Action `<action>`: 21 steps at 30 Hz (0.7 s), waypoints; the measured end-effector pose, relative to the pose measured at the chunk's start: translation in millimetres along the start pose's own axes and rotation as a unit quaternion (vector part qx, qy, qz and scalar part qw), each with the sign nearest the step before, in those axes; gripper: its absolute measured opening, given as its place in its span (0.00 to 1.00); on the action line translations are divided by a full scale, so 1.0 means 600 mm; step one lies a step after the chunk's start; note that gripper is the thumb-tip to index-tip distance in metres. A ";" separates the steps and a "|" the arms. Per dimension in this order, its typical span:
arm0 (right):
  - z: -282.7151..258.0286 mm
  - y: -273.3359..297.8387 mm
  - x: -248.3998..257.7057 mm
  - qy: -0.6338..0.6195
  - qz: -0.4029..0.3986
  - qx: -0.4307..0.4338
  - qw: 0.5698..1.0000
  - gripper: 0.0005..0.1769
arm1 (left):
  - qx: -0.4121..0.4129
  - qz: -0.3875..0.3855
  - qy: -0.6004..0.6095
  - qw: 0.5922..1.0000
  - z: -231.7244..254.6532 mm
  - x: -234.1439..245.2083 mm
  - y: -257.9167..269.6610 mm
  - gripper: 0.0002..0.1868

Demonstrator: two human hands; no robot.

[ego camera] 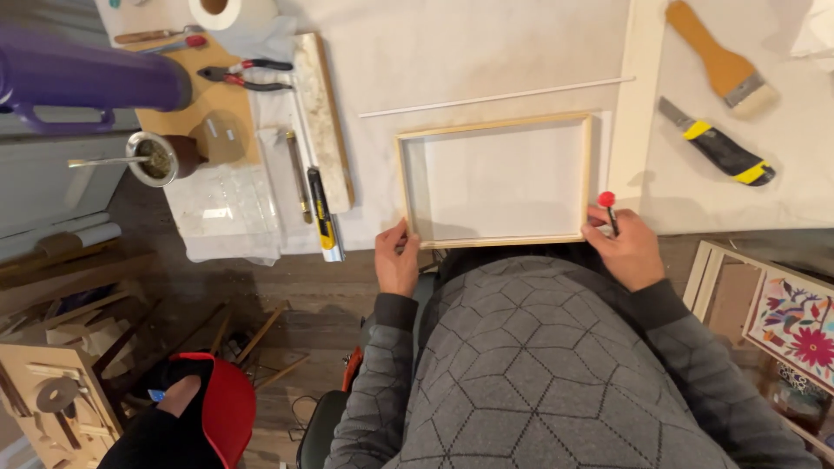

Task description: The recorder is measuring and cutting a backing board to size and then placing a piece of artwork into a frame.

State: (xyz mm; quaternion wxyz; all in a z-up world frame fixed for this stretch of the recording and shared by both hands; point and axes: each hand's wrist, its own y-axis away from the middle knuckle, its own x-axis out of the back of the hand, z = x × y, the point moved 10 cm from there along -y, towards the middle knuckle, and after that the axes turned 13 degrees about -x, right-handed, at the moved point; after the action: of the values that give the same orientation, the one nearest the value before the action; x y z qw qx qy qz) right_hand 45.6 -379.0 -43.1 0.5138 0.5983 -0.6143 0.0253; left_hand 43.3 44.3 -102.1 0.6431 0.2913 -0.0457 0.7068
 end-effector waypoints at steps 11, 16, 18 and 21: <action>0.027 0.043 -0.046 -0.341 -0.169 -0.246 0.891 0.27 | 0.020 -0.046 0.180 0.982 0.019 0.037 -0.005 0.26; 0.005 0.052 -0.042 -0.332 -0.219 -0.254 0.882 0.24 | 0.051 -0.043 0.192 0.979 0.013 0.047 -0.011 0.25; -0.015 0.051 -0.030 -0.343 -0.229 -0.249 0.876 0.25 | 0.037 -0.045 0.210 0.976 0.041 0.046 -0.029 0.26; -0.031 0.028 -0.017 -0.367 -0.229 -0.236 0.870 0.22 | 0.017 -0.043 0.227 0.973 0.072 0.037 -0.068 0.25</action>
State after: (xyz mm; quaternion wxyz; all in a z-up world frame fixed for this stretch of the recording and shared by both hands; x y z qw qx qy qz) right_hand 41.6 -355.2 -31.3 0.3688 0.5490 -0.5924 -0.4602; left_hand 96.6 52.1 -68.6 0.6615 0.1363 0.1264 0.7265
